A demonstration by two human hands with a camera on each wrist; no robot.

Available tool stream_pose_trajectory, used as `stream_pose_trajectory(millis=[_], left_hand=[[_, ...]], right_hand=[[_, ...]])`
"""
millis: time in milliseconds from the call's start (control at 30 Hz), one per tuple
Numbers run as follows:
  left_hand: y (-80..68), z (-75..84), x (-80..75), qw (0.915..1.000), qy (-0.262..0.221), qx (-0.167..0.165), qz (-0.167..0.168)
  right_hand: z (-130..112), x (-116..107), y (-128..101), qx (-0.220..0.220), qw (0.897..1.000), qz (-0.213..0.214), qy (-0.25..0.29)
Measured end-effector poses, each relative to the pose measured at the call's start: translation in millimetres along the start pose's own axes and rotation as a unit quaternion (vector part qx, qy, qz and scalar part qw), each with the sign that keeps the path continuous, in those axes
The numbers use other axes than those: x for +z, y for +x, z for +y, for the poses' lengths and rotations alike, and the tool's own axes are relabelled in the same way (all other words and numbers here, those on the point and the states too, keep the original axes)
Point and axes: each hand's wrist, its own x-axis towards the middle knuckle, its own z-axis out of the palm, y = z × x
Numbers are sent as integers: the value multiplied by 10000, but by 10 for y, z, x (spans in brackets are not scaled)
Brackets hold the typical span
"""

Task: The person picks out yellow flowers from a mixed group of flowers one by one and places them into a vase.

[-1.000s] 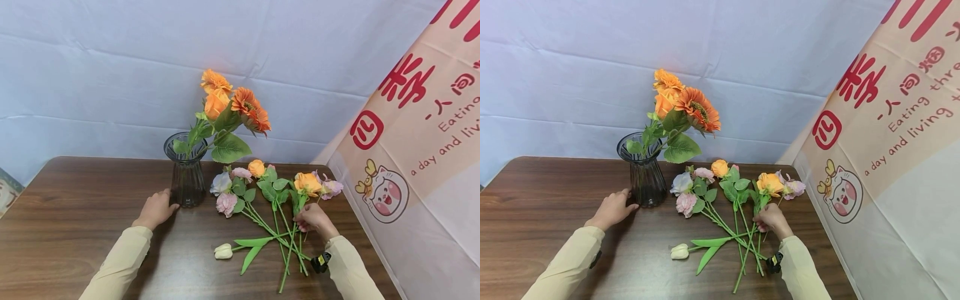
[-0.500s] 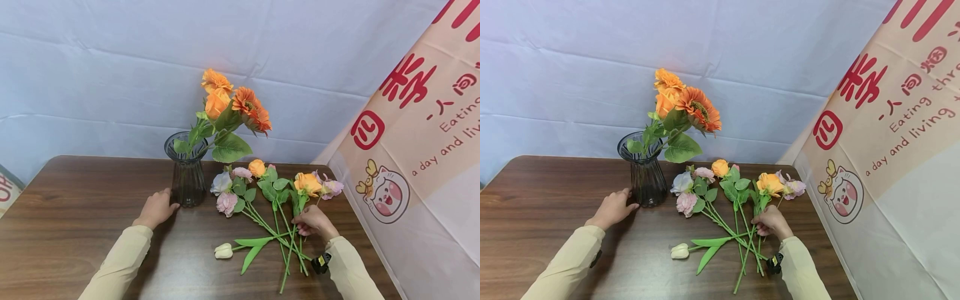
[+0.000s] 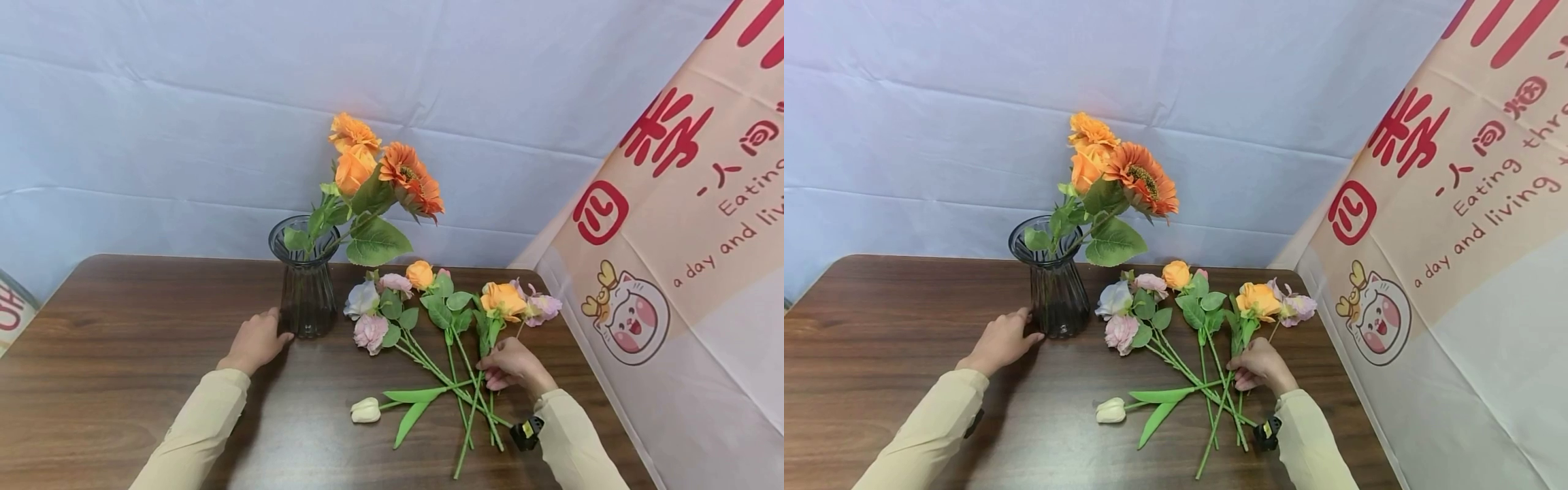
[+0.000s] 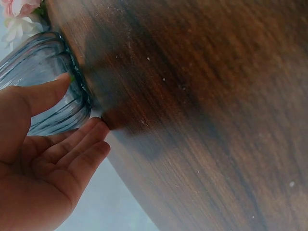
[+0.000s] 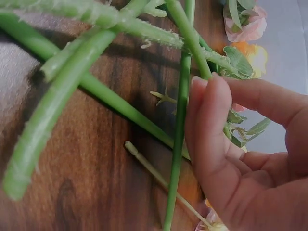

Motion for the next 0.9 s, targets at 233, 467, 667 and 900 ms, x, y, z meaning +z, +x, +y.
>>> stream_pose_trajectory(millis=[233,467,667,900], left_hand=[[-12,3,-19,10000,-41,23,14],[-6,1,-18,10000,-51,-2,-2],[-9,10,-22,10000,-65,-41,-46],[-21,19,-36,9999,-108,-22,-26]], right_hand=[[37,7,-7,32,9998,105,-165],[59,40,3,119,9996,151,-194],[59,43,25,138,9997,106,182],[37,35,31,133,9974,-127,692]])
